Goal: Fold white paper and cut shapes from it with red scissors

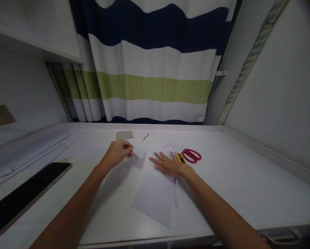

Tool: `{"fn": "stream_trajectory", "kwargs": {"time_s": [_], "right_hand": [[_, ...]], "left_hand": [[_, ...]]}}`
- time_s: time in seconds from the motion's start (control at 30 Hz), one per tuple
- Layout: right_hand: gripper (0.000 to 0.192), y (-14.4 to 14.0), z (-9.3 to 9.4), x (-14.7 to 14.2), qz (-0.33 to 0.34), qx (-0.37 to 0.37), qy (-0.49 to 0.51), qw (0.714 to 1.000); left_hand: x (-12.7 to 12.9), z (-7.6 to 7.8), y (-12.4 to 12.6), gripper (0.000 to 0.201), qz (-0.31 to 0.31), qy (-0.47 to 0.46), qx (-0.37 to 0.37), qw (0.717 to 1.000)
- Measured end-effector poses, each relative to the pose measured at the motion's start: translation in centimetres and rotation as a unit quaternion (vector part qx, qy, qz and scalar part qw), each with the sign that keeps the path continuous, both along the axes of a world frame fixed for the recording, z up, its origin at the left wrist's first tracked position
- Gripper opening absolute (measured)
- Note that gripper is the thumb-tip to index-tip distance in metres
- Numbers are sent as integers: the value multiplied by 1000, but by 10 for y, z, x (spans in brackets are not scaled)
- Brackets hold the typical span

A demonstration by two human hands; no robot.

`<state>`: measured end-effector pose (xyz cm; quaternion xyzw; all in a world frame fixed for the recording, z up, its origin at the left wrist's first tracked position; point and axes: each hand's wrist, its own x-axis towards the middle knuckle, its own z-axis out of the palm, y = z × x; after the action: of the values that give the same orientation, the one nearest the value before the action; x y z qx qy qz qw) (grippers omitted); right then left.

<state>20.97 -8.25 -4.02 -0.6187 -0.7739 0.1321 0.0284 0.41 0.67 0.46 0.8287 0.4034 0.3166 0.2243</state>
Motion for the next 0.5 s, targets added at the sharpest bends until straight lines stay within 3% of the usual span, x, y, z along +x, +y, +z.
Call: {"fn": "stream_trajectory", "kwargs": {"time_s": [0.13,0.2,0.27,0.37,0.43,0.5], "right_hand": [[40,4,6,-9,-101,176,28,979],[47,7,11,-13,-143,199,147,958],[60,12,13,-14,-161,167,299,926],[62,18,9,-9,-164,140,393,894],[48,21,4,-5,-168,148,366,903],[35,21,0,-3,-164,147,333,917]], "left_hand": [[8,7,-12,15,18,-168,-34,985],[12,6,-17,18,-2,-216,-65,974],[16,5,-21,20,-29,-226,-95,969],[19,6,-27,21,-85,-172,-136,972],[17,10,-31,21,-147,-91,-171,970],[11,14,-35,23,-226,-2,-223,948]]}}
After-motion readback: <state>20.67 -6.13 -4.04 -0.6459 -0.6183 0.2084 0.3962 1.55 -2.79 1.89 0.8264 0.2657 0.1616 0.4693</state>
